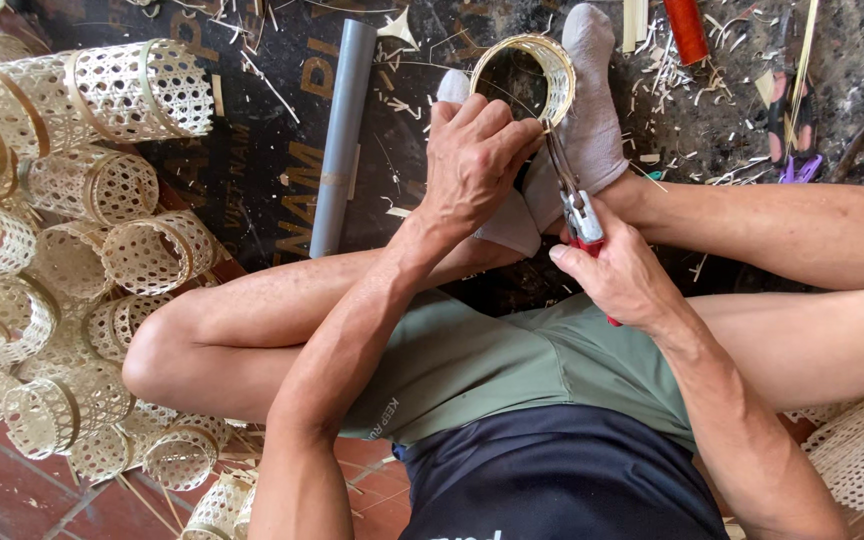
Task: The person weaves a small cylindrical basket from thin bamboo strips, using a cylindrical form to shape the body. They bend and insert strips, trim excess with pliers, and secure the rim. The person sits cross-legged on the floor throughout.
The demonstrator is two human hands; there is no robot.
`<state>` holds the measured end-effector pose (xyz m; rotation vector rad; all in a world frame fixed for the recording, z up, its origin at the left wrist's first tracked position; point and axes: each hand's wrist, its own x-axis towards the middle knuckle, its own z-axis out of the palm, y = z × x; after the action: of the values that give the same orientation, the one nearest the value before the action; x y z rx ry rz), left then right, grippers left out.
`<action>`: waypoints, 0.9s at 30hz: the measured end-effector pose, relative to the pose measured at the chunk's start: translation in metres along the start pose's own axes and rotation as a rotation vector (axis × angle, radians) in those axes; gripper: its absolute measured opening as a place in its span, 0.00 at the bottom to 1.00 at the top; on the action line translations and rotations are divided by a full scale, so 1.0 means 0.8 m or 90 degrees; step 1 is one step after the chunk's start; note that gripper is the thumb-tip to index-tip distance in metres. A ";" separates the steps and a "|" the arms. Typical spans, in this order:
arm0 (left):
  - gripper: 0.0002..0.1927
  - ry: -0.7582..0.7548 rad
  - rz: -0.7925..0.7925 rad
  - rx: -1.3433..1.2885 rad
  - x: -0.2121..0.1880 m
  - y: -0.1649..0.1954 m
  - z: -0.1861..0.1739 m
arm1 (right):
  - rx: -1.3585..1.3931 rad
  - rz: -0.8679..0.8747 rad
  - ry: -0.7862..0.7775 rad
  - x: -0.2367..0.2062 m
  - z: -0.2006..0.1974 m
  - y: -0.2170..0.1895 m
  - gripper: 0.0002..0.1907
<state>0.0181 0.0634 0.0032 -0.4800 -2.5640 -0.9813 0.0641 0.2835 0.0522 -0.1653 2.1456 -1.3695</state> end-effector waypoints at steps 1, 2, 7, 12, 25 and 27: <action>0.07 -0.001 0.000 0.001 0.000 -0.001 0.001 | 0.019 0.064 -0.005 0.000 0.001 -0.001 0.15; 0.07 0.000 0.003 0.002 -0.001 -0.001 0.001 | 0.039 0.129 -0.010 0.000 0.002 -0.002 0.13; 0.07 -0.006 0.005 0.012 -0.002 0.000 0.000 | 0.004 0.102 -0.002 0.000 0.000 0.004 0.09; 0.07 -0.009 0.002 -0.001 0.000 0.000 -0.002 | -0.031 0.057 0.028 0.001 -0.006 0.013 0.07; 0.07 -0.003 0.006 0.012 0.016 0.017 -0.011 | -0.578 0.185 0.329 0.094 -0.287 0.107 0.42; 0.07 -0.008 0.008 0.011 0.021 0.020 -0.012 | -0.605 0.183 0.292 0.101 -0.297 0.113 0.47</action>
<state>0.0119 0.0711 0.0265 -0.4996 -2.5753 -0.9547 -0.1107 0.4810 0.0136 0.1108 2.9040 -0.1439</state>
